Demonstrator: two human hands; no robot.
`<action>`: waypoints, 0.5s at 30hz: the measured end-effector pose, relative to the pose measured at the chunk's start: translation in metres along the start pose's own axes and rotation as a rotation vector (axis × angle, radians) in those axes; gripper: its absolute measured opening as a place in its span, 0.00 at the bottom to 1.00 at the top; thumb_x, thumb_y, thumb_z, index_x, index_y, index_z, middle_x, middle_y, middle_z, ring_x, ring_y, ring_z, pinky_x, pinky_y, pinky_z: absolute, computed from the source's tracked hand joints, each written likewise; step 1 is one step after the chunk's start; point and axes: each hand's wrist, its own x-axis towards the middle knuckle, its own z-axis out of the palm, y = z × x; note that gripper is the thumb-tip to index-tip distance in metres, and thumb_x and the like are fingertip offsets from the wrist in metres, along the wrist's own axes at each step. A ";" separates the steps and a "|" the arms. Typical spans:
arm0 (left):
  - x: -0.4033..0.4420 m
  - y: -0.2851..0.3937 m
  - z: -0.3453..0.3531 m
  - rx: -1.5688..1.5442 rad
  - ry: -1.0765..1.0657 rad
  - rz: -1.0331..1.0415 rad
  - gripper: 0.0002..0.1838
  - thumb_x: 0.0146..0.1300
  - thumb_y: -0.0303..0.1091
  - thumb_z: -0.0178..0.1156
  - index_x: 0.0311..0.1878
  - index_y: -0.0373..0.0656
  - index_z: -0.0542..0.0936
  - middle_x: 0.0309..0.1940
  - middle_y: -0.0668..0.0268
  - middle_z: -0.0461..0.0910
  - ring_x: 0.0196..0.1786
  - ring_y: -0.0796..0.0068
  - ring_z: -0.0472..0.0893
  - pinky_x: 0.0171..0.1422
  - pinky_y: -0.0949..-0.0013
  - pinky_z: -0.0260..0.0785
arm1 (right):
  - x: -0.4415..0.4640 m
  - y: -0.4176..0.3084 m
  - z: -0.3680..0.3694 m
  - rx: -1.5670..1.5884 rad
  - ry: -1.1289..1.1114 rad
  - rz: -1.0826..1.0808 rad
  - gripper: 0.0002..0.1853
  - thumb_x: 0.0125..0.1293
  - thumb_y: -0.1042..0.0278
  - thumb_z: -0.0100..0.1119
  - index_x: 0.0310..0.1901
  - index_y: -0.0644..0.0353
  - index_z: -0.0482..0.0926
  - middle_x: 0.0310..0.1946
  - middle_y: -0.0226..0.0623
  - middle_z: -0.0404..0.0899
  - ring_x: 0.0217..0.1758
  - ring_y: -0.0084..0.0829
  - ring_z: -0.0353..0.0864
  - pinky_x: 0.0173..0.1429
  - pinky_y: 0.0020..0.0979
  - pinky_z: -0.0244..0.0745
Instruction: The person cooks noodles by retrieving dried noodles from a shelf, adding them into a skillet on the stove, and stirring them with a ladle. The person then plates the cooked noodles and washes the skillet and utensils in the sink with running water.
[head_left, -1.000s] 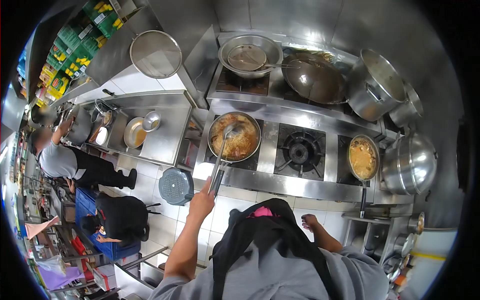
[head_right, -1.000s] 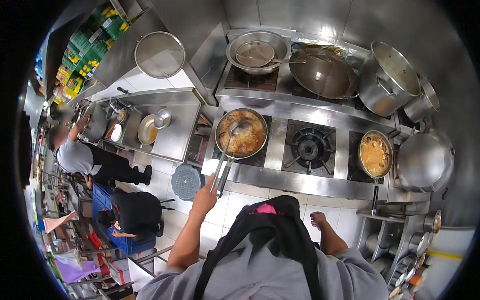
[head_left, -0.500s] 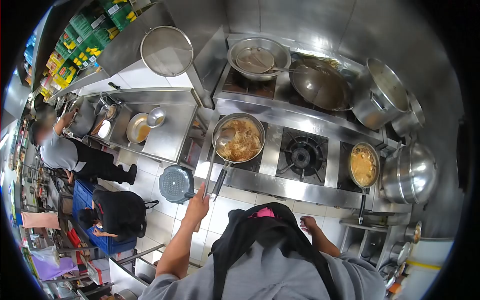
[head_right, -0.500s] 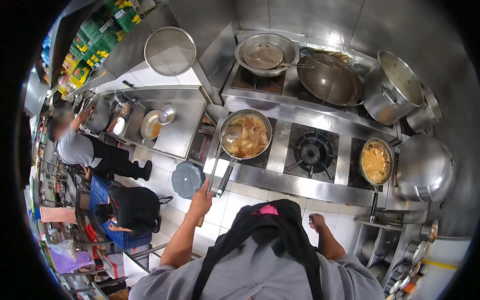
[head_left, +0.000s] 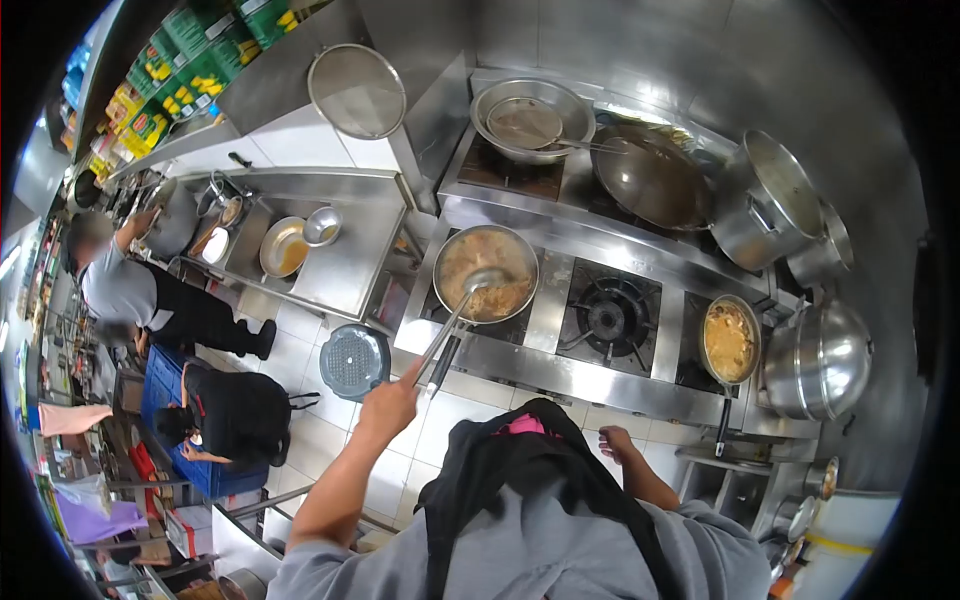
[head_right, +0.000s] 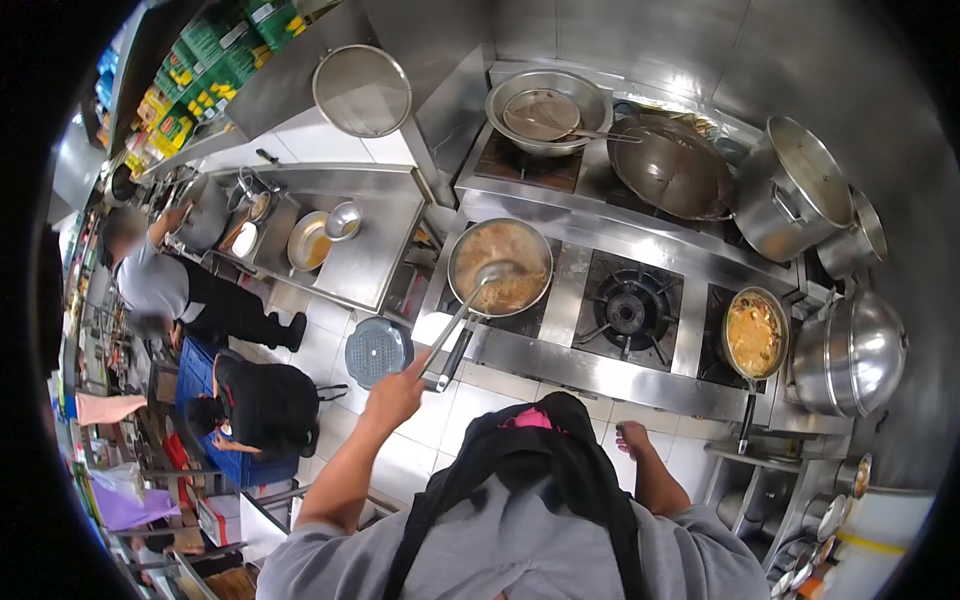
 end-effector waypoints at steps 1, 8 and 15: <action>-0.007 -0.006 -0.010 0.035 -0.036 0.003 0.34 0.69 0.41 0.57 0.78 0.59 0.61 0.28 0.45 0.83 0.35 0.42 0.85 0.42 0.43 0.77 | 0.004 -0.005 0.003 0.015 -0.011 -0.022 0.04 0.69 0.63 0.58 0.41 0.49 0.78 0.26 0.25 0.73 0.27 0.25 0.74 0.34 0.32 0.72; 0.019 -0.022 0.036 -0.050 0.103 0.059 0.34 0.68 0.38 0.58 0.77 0.60 0.61 0.32 0.45 0.84 0.36 0.39 0.84 0.43 0.41 0.76 | 0.008 0.022 0.021 0.057 -0.031 0.045 0.05 0.69 0.63 0.58 0.43 0.49 0.79 0.28 0.27 0.74 0.27 0.25 0.75 0.34 0.32 0.73; 0.050 0.019 0.031 0.102 -0.026 -0.020 0.34 0.70 0.40 0.55 0.78 0.62 0.59 0.32 0.45 0.84 0.37 0.40 0.85 0.45 0.41 0.76 | 0.026 0.058 0.022 -0.024 -0.080 0.155 0.05 0.65 0.66 0.59 0.41 0.51 0.80 0.27 0.29 0.75 0.24 0.26 0.73 0.31 0.34 0.72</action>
